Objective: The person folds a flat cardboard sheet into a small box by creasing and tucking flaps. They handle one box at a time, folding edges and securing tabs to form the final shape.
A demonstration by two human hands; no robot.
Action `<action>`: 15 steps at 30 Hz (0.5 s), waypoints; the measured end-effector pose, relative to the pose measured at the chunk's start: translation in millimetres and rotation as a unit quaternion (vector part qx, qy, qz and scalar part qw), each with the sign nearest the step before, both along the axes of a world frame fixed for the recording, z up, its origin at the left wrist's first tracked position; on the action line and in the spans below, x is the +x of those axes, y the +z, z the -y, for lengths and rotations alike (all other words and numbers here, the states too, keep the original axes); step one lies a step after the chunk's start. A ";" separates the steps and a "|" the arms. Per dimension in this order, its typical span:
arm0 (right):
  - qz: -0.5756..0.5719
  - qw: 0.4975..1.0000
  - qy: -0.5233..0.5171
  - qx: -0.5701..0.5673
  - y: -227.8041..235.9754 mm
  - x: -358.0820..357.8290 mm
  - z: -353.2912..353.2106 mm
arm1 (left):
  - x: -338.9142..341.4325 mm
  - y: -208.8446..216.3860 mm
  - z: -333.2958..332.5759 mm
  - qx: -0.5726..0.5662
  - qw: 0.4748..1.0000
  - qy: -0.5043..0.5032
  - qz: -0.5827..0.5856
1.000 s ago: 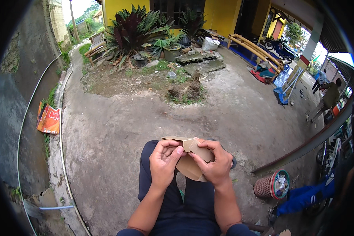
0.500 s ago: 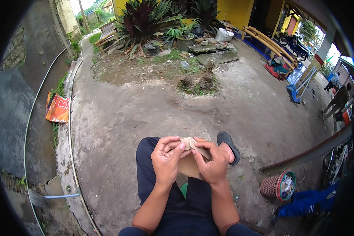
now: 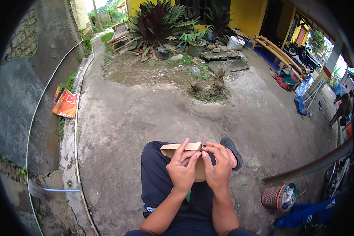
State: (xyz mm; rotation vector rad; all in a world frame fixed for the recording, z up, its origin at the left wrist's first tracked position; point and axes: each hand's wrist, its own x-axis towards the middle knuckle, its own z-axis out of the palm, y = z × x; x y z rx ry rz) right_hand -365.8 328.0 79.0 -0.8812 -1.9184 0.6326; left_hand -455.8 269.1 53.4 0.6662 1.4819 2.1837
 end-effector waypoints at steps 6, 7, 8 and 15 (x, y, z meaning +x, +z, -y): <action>-0.043 0.995 0.046 -0.082 4.8 0.1 -2.0 | -8.0 -14.6 -2.0 0.004 0.997 0.009 -0.083; -0.051 0.995 0.041 -0.072 1.7 -0.3 -4.0 | -10.1 -14.8 -1.9 0.001 0.996 0.002 -0.093; -0.058 0.996 0.036 -0.062 0.2 -0.3 -5.2 | -13.1 -15.2 -1.8 -0.001 0.995 -0.005 -0.104; -0.041 0.999 0.018 -0.021 -1.5 -1.5 -3.6 | -15.9 -18.3 2.0 -0.003 0.994 -0.029 -0.105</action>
